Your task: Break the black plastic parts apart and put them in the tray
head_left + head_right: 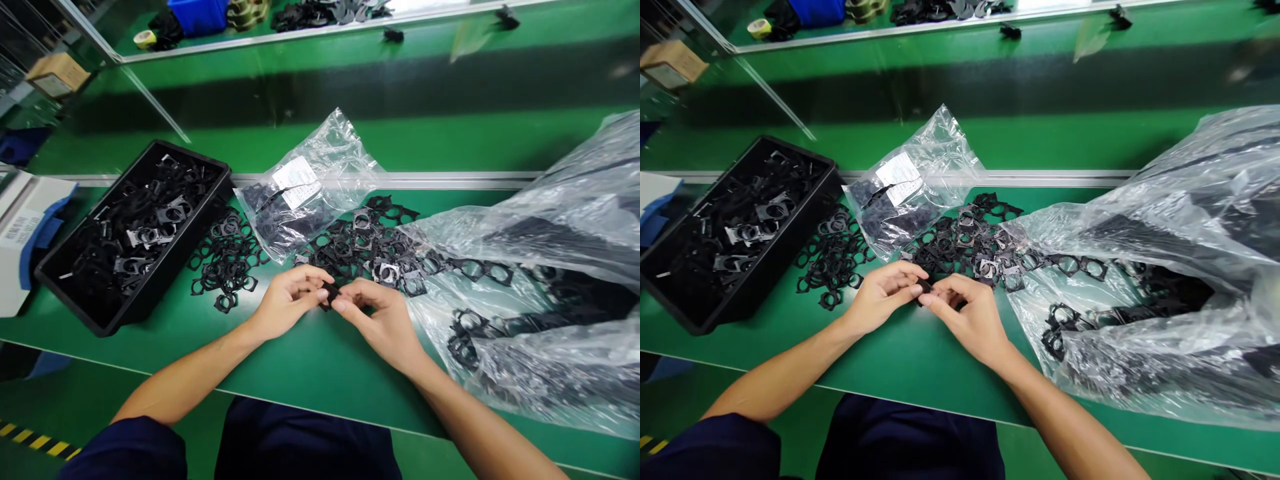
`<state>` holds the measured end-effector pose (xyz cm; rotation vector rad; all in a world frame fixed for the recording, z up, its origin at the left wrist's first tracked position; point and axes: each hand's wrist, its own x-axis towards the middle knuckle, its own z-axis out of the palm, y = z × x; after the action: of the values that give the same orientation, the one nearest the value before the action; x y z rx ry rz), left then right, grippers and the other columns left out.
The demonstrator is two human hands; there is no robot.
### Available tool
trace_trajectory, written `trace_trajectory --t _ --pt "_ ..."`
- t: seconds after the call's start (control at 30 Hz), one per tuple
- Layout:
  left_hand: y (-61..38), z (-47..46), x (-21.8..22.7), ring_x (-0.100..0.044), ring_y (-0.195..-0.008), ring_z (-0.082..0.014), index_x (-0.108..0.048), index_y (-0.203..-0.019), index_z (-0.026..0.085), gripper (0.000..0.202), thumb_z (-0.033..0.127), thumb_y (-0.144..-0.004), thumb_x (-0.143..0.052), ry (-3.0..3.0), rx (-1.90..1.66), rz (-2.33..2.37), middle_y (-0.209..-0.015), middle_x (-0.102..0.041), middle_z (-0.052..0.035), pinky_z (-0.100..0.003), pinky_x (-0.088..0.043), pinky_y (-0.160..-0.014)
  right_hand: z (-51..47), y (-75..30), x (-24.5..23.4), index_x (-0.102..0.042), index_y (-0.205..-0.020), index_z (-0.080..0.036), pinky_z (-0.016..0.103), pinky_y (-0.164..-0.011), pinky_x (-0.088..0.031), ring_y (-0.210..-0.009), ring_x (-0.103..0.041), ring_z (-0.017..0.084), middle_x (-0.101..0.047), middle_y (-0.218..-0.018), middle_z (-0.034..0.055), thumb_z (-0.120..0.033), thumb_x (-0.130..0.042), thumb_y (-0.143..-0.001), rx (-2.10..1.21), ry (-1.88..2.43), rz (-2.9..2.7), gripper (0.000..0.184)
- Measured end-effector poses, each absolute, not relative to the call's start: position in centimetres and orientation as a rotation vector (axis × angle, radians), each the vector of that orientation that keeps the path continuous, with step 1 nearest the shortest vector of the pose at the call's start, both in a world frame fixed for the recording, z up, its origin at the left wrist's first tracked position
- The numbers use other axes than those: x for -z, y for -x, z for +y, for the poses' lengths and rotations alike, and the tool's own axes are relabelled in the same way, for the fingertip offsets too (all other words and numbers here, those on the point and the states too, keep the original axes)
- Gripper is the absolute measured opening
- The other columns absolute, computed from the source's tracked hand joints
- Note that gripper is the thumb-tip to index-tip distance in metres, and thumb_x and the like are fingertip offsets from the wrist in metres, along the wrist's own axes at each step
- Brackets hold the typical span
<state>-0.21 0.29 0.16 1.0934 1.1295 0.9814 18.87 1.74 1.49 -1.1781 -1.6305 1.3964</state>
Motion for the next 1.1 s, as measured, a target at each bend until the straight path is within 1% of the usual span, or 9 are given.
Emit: trace_trajectory --t 0.1,0.2,0.3,0.47,0.6,0.73,0.87,1.0,1.1 --pt "0.22 0.48 0.17 -0.067 -0.069 -0.0122 -0.070 -0.094 0.016 0.025 0.032 -0.079 -0.081 -1.014 -1.080 1.184 -0.076 -0.066 -0.0002 -0.021 -0.052 -0.064 1.52 -18.73 -1.25 -0.071 -0.088 -0.020 0.026 -0.060 -0.049 -0.065 -0.060 0.015 -0.066 -0.074 0.0015 -0.044 -0.078 -0.083 -1.367 1.137 -1.680 0.025" --pt "0.18 0.48 0.25 -0.065 -0.070 -0.0112 -0.070 -0.091 0.016 0.024 0.031 -0.077 -0.082 -1.013 -1.073 1.202 -0.076 -0.067 -0.0001 -0.019 -0.050 -0.064 1.36 -18.61 -0.93 -0.067 -0.081 -0.020 0.027 -0.062 -0.050 -0.069 -0.061 0.016 -0.066 -0.076 0.0026 -0.034 -0.073 -0.087 -1.288 1.154 -1.733 0.016" --pt "0.10 0.35 0.08 -0.067 -0.077 -0.0124 -0.071 -0.094 0.016 0.026 0.028 -0.075 -0.083 -1.047 -1.013 1.199 -0.085 -0.071 -0.0028 -0.020 -0.052 -0.068 1.45 -18.63 -0.77 -0.064 -0.078 -0.020 0.026 -0.063 -0.050 -0.069 -0.061 0.016 -0.066 -0.076 0.0025 -0.029 -0.066 -0.090 -1.303 1.184 -1.654 0.015" --pt "-0.10 0.20 -0.14 -0.068 -0.076 -0.0132 -0.069 -0.089 0.016 0.024 0.027 -0.074 -0.083 -1.066 -0.956 1.192 -0.081 -0.071 -0.0020 -0.023 -0.055 -0.072 1.93 -18.76 -0.88 -0.061 -0.077 -0.020 0.026 -0.063 -0.047 -0.066 -0.057 0.014 -0.062 -0.074 0.0006 -0.029 -0.066 -0.090 -1.416 1.182 -1.528 0.016" --pt "-0.06 0.16 -0.16 -0.070 -0.078 -0.0142 -0.070 -0.094 0.015 0.024 0.027 -0.076 -0.081 -1.064 -0.954 1.196 -0.085 -0.074 -0.0041 -0.023 -0.056 -0.073 1.96 -18.78 -0.87 -0.062 -0.076 -0.020 0.026 -0.066 -0.047 -0.068 -0.056 0.014 -0.061 -0.073 0.0004 -0.027 -0.065 -0.090 -1.467 1.163 -1.566 0.016" --pt "0.16 0.32 -0.13 -0.070 -0.078 -0.0143 -0.070 -0.101 0.015 0.029 0.026 -0.077 -0.081 -1.026 -0.948 1.147 -0.085 -0.074 -0.0047 -0.023 -0.055 -0.073 1.84 -18.79 -0.67 -0.061 -0.077 -0.019 0.027 -0.065 -0.046 -0.067 -0.057 0.015 -0.061 -0.071 0.0003 -0.032 -0.062 -0.093 -1.567 1.131 -1.558 0.021" --pt "0.40 0.54 -0.17 -0.068 -0.078 -0.0135 -0.070 -0.109 0.016 0.034 0.029 -0.079 -0.081 -1.019 -0.908 1.071 -0.087 -0.073 -0.0045 -0.022 -0.053 -0.072 1.77 -18.77 -0.62 -0.060 -0.077 -0.019 0.027 -0.066 -0.046 -0.068 -0.057 0.015 -0.061 -0.071 0.0007 -0.034 -0.061 -0.095 -1.495 1.160 -1.617 0.023" --pt "0.40 0.67 -0.16 -0.066 -0.073 -0.0122 -0.074 -0.096 0.015 0.028 0.035 -0.078 -0.082 -1.004 -0.932 1.115 -0.086 -0.074 -0.0048 -0.020 -0.051 -0.066 1.67 -18.75 -0.82 -0.060 -0.076 -0.020 0.026 -0.064 -0.046 -0.067 -0.055 0.015 -0.061 -0.071 0.0007 -0.034 -0.060 -0.096 -1.413 1.157 -1.715 0.025" --pt "0.31 0.72 -0.06 -0.067 -0.069 -0.0126 -0.073 -0.088 0.014 0.028 0.037 -0.076 -0.085 -0.958 -0.966 1.159 -0.081 -0.075 -0.0042 -0.021 -0.052 -0.063 1.61 -18.73 -0.99 -0.063 -0.081 -0.020 0.026 -0.065 -0.048 -0.070 -0.058 0.016 -0.064 -0.075 0.0015 -0.036 -0.065 -0.093 -1.432 1.106 -1.726 0.020"
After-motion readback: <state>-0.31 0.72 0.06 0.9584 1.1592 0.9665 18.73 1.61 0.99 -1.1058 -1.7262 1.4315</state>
